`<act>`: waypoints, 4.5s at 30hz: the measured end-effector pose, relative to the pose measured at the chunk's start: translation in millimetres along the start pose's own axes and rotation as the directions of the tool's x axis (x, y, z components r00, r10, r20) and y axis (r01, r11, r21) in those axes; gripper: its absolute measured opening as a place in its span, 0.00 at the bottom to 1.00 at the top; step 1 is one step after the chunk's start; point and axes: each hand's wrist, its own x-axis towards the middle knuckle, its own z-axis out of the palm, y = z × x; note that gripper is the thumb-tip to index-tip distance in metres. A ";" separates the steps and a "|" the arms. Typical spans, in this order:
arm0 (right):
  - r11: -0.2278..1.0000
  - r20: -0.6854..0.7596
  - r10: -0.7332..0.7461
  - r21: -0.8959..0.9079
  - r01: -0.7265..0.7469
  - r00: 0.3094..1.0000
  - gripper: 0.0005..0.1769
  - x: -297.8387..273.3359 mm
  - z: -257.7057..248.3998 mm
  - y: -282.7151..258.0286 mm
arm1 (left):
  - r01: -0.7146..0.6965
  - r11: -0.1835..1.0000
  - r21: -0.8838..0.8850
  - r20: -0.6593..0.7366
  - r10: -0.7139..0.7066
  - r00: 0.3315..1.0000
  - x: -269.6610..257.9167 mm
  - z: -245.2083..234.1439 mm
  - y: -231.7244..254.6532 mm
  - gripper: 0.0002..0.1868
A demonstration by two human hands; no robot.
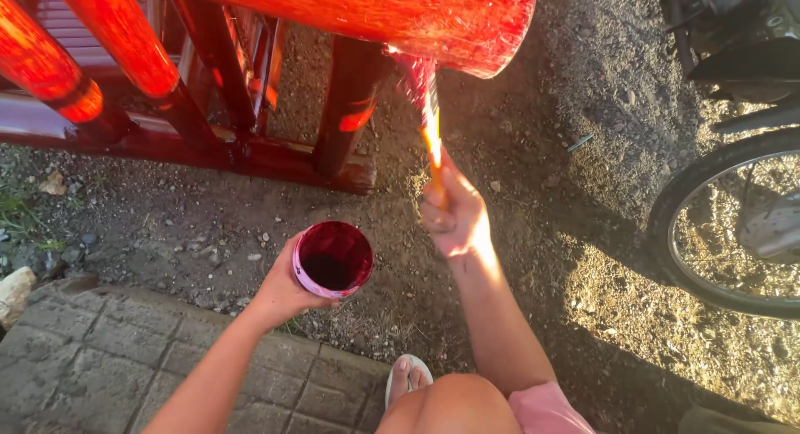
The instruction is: The recorder is painting a bamboo bench with a red-colored stain or paint using a brush.
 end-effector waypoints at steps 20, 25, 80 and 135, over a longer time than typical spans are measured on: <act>0.984 0.055 0.027 0.172 -0.036 0.998 0.22 -4.4 -7.6 -3.3 | 0.055 0.998 -0.024 0.013 -0.055 0.998 -9.2 4.5 2.9 0.65; 0.941 0.072 -0.224 -0.244 0.235 0.972 0.26 15.3 -15.1 12.9 | 0.040 0.998 0.038 -0.036 -0.038 0.999 -17.6 -0.6 -14.7 0.65; -0.029 0.191 -0.655 -0.973 0.229 0.731 0.24 56.7 -102.2 90.0 | -0.103 0.994 0.047 -0.269 0.112 0.957 -8.7 11.8 -26.7 0.66; -0.381 -0.067 -0.481 -0.882 -0.277 0.874 0.15 144.9 -86.3 49.7 | -0.010 1.000 0.025 -0.294 0.017 0.956 -9.4 15.8 -24.0 0.66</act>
